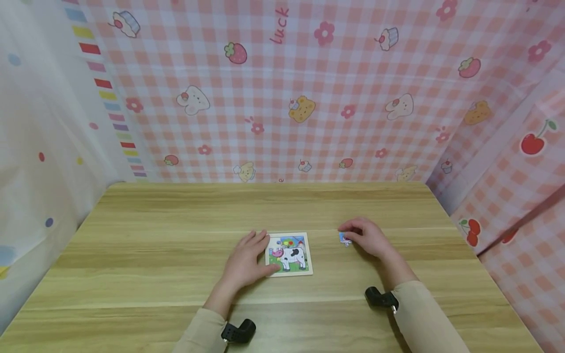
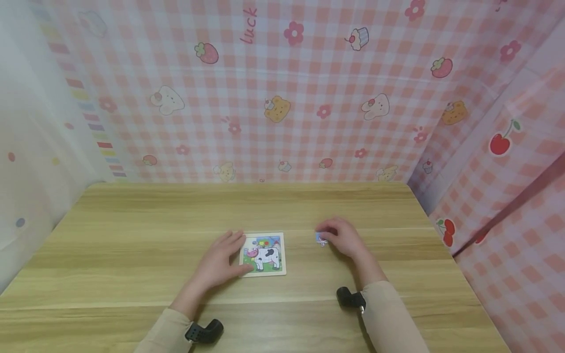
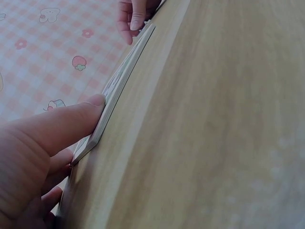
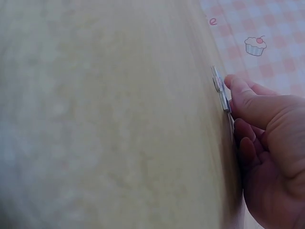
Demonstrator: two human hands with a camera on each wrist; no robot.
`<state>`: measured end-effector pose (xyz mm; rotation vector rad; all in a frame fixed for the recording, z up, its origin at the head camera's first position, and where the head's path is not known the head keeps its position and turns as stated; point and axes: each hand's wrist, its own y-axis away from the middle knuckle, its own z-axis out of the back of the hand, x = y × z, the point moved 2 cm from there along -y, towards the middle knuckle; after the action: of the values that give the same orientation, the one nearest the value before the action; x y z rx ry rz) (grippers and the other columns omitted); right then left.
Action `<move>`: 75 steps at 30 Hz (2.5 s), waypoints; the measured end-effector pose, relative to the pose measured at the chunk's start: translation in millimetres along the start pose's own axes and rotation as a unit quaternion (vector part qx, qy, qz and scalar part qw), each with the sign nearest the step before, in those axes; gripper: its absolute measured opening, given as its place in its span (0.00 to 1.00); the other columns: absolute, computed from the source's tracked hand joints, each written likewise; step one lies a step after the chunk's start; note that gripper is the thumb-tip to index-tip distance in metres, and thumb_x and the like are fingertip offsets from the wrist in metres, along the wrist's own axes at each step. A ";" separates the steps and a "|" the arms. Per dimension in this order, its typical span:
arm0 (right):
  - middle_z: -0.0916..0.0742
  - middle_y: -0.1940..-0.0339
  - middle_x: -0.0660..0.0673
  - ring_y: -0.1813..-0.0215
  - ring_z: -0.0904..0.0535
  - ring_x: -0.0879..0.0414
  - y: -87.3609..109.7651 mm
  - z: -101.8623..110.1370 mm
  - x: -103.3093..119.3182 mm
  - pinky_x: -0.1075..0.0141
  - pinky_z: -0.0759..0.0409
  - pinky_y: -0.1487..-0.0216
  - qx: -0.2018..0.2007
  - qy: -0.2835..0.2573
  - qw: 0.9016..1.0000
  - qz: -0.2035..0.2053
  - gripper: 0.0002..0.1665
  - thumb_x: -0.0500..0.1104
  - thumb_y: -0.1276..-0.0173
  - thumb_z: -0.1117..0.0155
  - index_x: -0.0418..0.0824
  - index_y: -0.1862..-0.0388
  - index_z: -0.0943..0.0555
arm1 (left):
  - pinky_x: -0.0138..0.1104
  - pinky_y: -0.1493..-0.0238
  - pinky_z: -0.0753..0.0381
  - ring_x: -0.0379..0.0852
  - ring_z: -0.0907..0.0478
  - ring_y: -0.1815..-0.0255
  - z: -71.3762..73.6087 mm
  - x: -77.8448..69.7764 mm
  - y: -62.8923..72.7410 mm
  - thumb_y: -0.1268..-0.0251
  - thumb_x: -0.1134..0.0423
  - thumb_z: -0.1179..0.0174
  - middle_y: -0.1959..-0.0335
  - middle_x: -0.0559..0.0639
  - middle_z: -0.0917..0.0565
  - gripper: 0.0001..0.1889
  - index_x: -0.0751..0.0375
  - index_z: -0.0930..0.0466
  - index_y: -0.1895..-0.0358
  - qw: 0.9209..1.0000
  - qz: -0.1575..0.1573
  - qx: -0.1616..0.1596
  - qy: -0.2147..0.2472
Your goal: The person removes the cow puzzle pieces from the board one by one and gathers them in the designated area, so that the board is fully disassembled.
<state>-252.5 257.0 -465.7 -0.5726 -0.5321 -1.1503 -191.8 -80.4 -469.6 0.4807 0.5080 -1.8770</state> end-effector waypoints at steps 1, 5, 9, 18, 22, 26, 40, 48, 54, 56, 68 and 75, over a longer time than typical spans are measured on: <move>0.14 0.56 0.41 0.57 0.23 0.55 0.6 0.6 0.0 0.64 0.24 0.54 0.000 -0.005 1.000 -0.002 0.08 0.34 0.32 0.35 0.37 0.56 0.13 | 0.57 0.25 0.44 0.64 0.43 0.24 -0.4 0.3 0.1 0.48 0.43 0.29 0.26 0.59 0.33 0.44 0.67 0.30 0.31 1.000 -0.002 -0.002 -0.002; 0.15 0.55 0.41 0.58 0.24 0.56 3.3 2.8 -0.9 0.67 0.24 0.56 -0.007 -0.026 1.000 -0.012 0.08 0.36 0.31 0.35 0.37 0.55 0.14 | 0.58 0.26 0.44 0.64 0.43 0.24 -1.1 0.7 0.5 0.48 0.43 0.28 0.26 0.58 0.33 0.44 0.66 0.30 0.31 1.000 -0.005 -0.005 0.001; 0.14 0.54 0.40 0.55 0.23 0.56 4.9 4.1 -0.5 0.69 0.24 0.54 -0.013 -0.040 0.999 -0.010 0.10 0.37 0.31 0.35 0.36 0.53 0.15 | 0.57 0.25 0.45 0.63 0.44 0.23 -1.2 0.8 0.5 0.48 0.44 0.28 0.26 0.58 0.34 0.44 0.66 0.30 0.31 1.000 -0.001 -0.002 0.008; 0.13 0.55 0.41 0.60 0.22 0.57 -1.6 -0.3 19.2 0.68 0.22 0.58 -0.013 -0.043 0.999 0.005 0.10 0.37 0.32 0.34 0.36 0.53 0.15 | 0.58 0.25 0.44 0.63 0.44 0.23 -1.1 1.1 0.4 0.47 0.43 0.29 0.26 0.58 0.34 0.44 0.66 0.31 0.30 1.000 0.001 -0.001 0.006; 0.13 0.54 0.42 0.58 0.21 0.54 -8.3 -8.1 31.4 0.66 0.20 0.58 -0.004 -0.043 0.999 0.016 0.10 0.37 0.32 0.33 0.37 0.54 0.15 | 0.58 0.26 0.44 0.64 0.43 0.23 -1.1 1.4 0.5 0.47 0.43 0.29 0.26 0.59 0.34 0.44 0.67 0.30 0.31 1.000 -0.003 -0.001 0.000; 0.13 0.55 0.44 0.57 0.21 0.54 -15.5 -18.8 42.1 0.64 0.20 0.56 0.013 -0.053 0.998 0.024 0.10 0.37 0.32 0.33 0.38 0.54 0.14 | 0.57 0.25 0.45 0.64 0.45 0.23 -2.0 1.6 1.2 0.46 0.42 0.30 0.25 0.60 0.36 0.44 0.66 0.30 0.30 1.000 -0.008 -0.002 0.002; 0.13 0.58 0.45 0.56 0.20 0.55 -31.1 -46.3 69.8 0.64 0.20 0.52 0.061 -0.070 0.994 0.065 0.10 0.39 0.32 0.33 0.38 0.54 0.14 | 0.63 0.27 0.45 0.69 0.51 0.22 -3.8 -13.8 12.2 0.42 0.43 0.32 0.22 0.66 0.45 0.36 0.46 0.27 0.30 0.997 -0.061 0.045 -0.016; 0.14 0.59 0.48 0.58 0.21 0.57 -37.2 -56.8 77.1 0.66 0.21 0.54 0.078 -0.061 0.992 0.084 0.09 0.40 0.32 0.32 0.40 0.54 0.14 | 0.62 0.27 0.44 0.69 0.52 0.22 -7.0 -14.7 14.1 0.38 0.45 0.34 0.22 0.69 0.47 0.29 0.41 0.24 0.33 0.997 -0.053 0.051 -0.037; 0.15 0.61 0.50 0.61 0.24 0.60 -44.2 -63.7 81.6 0.68 0.22 0.58 0.106 -0.044 0.988 0.104 0.10 0.40 0.32 0.32 0.42 0.53 0.14 | 0.60 0.25 0.45 0.67 0.52 0.21 -7.9 -13.5 13.5 0.36 0.45 0.36 0.22 0.68 0.47 0.27 0.40 0.24 0.33 0.997 -0.047 0.052 -0.043; 0.15 0.60 0.49 0.61 0.24 0.59 -46.9 -65.6 83.7 0.68 0.22 0.58 0.115 -0.042 0.986 0.112 0.11 0.40 0.33 0.32 0.42 0.52 0.14 | 0.59 0.25 0.46 0.67 0.52 0.21 -7.7 -13.5 13.5 0.36 0.45 0.36 0.22 0.68 0.46 0.27 0.40 0.24 0.33 0.997 -0.048 0.051 -0.043; 0.16 0.54 0.53 0.55 0.24 0.60 -63.0 -76.5 98.3 0.66 0.23 0.51 0.201 0.009 0.972 0.121 0.12 0.41 0.36 0.28 0.49 0.53 0.13 | 0.59 0.26 0.43 0.66 0.50 0.22 -8.5 -10.1 13.9 0.37 0.45 0.35 0.22 0.67 0.44 0.26 0.40 0.22 0.35 0.997 -0.055 0.042 -0.038; 0.17 0.52 0.51 0.53 0.24 0.58 -66.7 -78.2 103.5 0.65 0.24 0.49 0.217 0.034 0.966 0.138 0.13 0.42 0.38 0.27 0.49 0.54 0.13 | 0.58 0.26 0.43 0.66 0.49 0.22 -9.0 -9.2 14.6 0.37 0.44 0.36 0.22 0.66 0.44 0.27 0.39 0.23 0.34 0.997 -0.057 0.042 -0.044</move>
<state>-274.9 114.2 -446.0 -0.2172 -0.6019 -0.7539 -174.2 -73.1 -473.8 0.4299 0.4075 -2.0251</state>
